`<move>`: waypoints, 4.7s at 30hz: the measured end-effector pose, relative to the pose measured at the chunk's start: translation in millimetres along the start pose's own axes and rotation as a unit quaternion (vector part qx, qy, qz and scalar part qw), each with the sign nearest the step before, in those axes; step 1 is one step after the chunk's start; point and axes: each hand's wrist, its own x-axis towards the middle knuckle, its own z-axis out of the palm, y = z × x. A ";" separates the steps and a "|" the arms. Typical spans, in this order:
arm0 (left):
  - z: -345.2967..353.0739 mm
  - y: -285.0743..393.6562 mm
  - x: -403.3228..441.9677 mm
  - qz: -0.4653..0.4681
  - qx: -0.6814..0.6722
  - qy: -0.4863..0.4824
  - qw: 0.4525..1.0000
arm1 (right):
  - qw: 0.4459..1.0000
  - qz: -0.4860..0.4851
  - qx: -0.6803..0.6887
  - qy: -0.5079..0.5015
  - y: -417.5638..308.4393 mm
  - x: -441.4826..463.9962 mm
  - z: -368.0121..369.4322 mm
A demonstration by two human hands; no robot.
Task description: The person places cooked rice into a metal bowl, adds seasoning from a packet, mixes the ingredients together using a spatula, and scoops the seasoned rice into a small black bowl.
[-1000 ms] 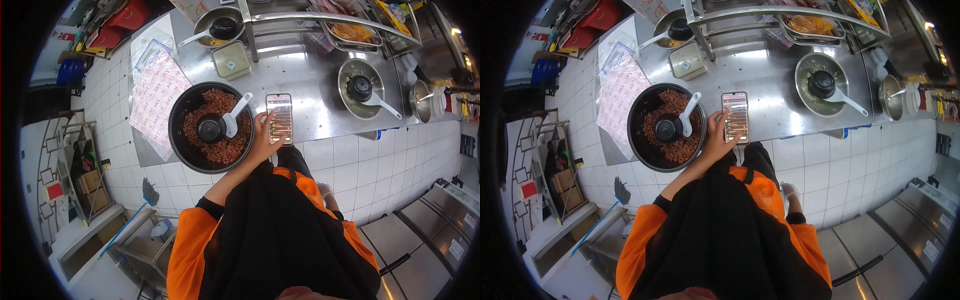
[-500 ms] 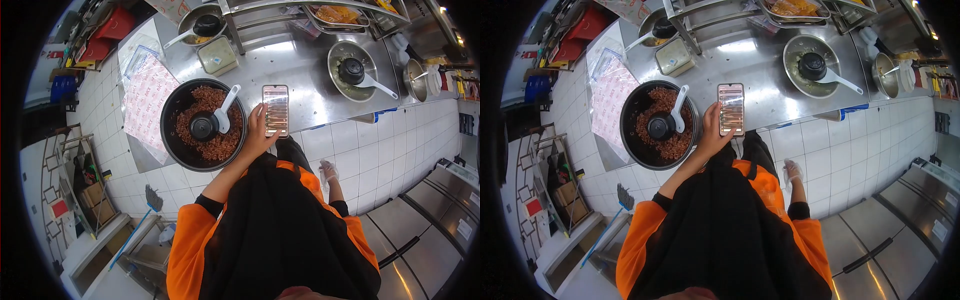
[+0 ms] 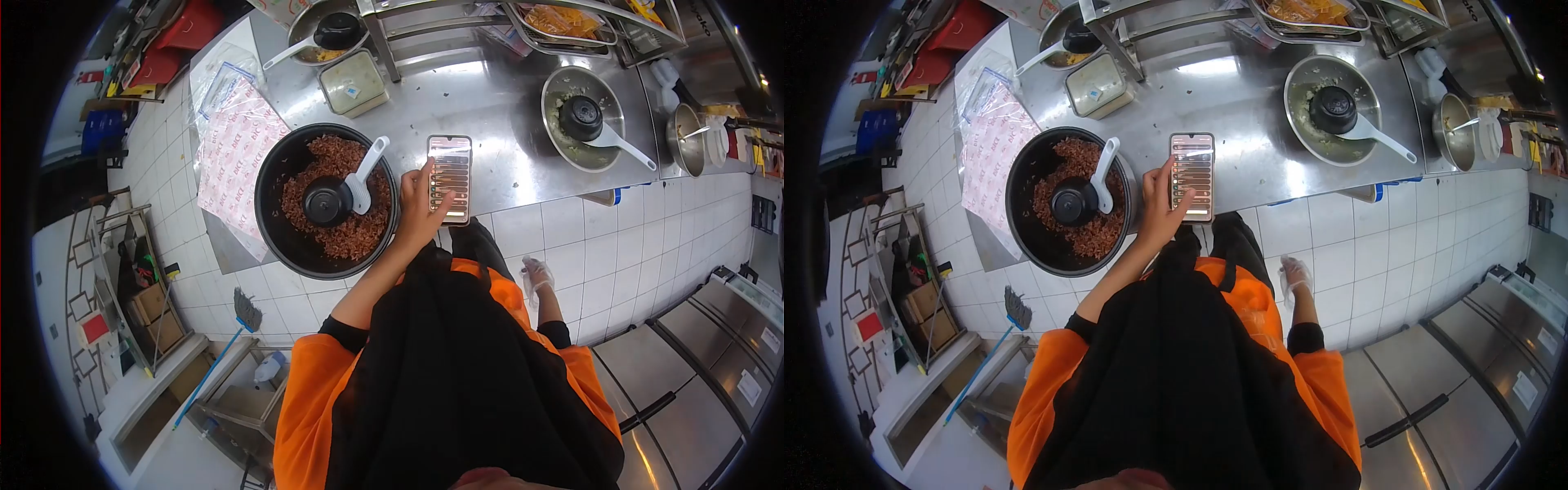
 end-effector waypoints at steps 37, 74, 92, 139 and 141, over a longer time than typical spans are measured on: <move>32.6 27.4 26.4 0.022 0.166 0.087 0.982 | 1.000 0.020 -0.020 0.013 -10.4 13.4 -10.4; -148.8 -53.8 -125.8 -0.222 -0.350 -0.087 0.906 | 0.973 0.004 -0.226 -0.054 66.2 -70.5 147.5; -219.3 81.2 49.7 0.104 -0.025 0.272 0.956 | 0.991 0.118 0.005 -0.056 162.1 -117.2 125.6; -279.4 -163.3 -74.5 -0.311 -0.373 0.124 0.865 | 0.864 -0.240 0.361 0.254 -392.7 -45.5 -114.1; -265.9 -147.6 -68.5 -0.312 -0.405 0.110 0.852 | 0.831 -0.276 0.387 0.289 -386.4 -51.7 -117.7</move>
